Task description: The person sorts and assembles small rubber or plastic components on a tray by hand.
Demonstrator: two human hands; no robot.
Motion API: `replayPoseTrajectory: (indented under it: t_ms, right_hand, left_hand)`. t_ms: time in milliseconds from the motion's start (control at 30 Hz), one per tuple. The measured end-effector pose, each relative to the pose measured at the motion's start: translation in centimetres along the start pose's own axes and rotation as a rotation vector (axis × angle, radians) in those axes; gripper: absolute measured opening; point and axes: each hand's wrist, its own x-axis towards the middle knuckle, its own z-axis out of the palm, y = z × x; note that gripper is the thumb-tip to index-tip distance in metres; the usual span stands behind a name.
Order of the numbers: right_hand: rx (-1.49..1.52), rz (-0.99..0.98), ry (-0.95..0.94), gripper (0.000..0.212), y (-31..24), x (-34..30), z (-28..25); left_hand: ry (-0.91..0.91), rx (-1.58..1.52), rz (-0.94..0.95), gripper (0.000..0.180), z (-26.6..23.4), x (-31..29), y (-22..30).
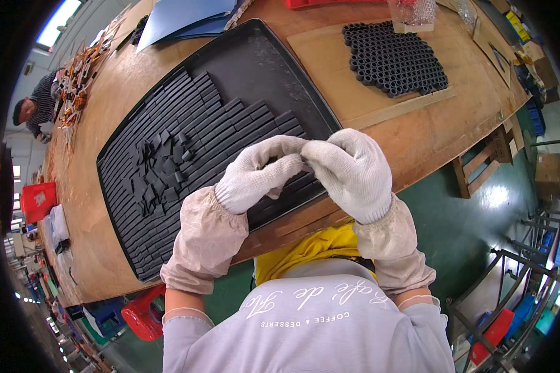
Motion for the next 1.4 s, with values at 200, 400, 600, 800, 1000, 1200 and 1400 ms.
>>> replayPoseTrajectory:
  t_ms: [200, 400, 600, 800, 1000, 1200, 1400]
  right_hand:
    - [-0.103, -0.096, -0.090, 0.036, 0.1, 0.0, -0.3]
    - [0.176, 0.208, 0.071, 0.028, -0.5, 0.0, -0.2]
    - [0.278, 0.287, 0.071, 0.037, -0.8, -0.1, -0.4]
    - [0.184, 0.140, -0.013, 0.032, -1.3, 0.4, 0.1]
    - [0.060, 0.093, -0.015, 0.027, -0.7, 0.1, 0.4]
    - [0.038, 0.030, -0.026, 0.027, -0.6, 0.1, 0.2]
    - [0.185, 0.143, 0.052, 0.029, -0.8, 0.2, -0.4]
  left_hand:
    - [-0.027, 0.068, -0.039, 0.037, 0.1, 0.0, 0.4]
    - [-0.013, -0.061, -0.002, 0.035, -0.2, 0.0, 0.0]
    - [-0.002, -0.293, -0.009, 0.033, -1.1, 0.5, -1.1]
    - [-0.014, -0.108, 0.022, 0.036, -0.2, 0.3, -0.6]
    - [0.016, 0.019, -0.032, 0.034, 0.1, 0.2, -0.1]
    - [0.029, -0.091, 0.005, 0.032, -0.2, 0.1, 0.0]
    - [-0.013, -0.292, 0.051, 0.030, -0.6, 0.1, -0.6]
